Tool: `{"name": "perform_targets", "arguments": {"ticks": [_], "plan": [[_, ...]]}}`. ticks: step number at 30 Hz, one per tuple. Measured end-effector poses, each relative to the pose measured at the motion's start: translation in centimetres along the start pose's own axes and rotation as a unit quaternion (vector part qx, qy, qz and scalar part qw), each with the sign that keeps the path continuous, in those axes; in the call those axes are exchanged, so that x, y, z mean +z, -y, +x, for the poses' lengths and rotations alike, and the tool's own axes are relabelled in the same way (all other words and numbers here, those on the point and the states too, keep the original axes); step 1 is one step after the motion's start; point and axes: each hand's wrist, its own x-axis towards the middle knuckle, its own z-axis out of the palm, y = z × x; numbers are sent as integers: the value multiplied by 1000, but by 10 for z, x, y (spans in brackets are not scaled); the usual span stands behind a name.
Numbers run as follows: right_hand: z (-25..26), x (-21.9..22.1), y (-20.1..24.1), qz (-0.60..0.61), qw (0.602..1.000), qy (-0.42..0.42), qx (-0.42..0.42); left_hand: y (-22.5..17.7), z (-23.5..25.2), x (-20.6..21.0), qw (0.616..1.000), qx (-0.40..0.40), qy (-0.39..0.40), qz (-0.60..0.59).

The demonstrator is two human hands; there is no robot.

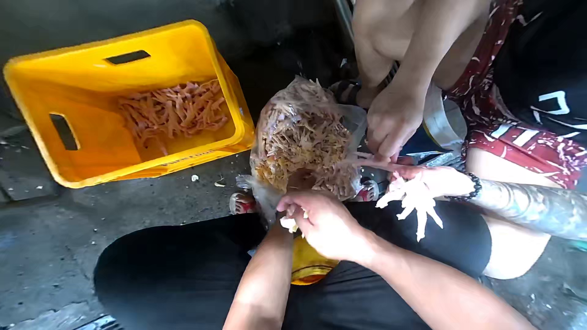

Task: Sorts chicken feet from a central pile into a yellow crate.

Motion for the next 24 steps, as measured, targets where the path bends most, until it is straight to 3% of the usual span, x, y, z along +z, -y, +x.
{"name": "perform_targets", "arguments": {"ticks": [2, 4, 7, 11, 14, 15, 17, 20, 24], "plan": [[0, -10, 12, -8, 998, 34, 56, -7, -14, -37, 998, 66, 6, -2], [0, -19, 23, -28, 990, 78, 115, -47, -46, -72, 994, 91, -3, -61], [-2, -6, 2, -85, 988, 38, 126, -94, -92, -101, 967, 87, -47, -236], [-1, -8, -2, -22, 984, -47, 169, -126, -154, -104, 864, 97, -32, -494], [4, -4, -20, 137, 985, -80, 67, -136, -196, -91, 773, 58, 10, -632], [6, -2, -26, 182, 980, -73, 23, -136, -206, -86, 760, 48, 24, -648], [6, -1, -27, 204, 975, -64, -60, -133, -219, -78, 793, 45, 36, -606], [0, -8, -23, 118, 985, -48, -120, -124, -228, -74, 897, 101, -31, -429], [-5, 0, -19, 104, 987, -63, -105, -134, -232, -77, 960, 156, -128, -194]]}}
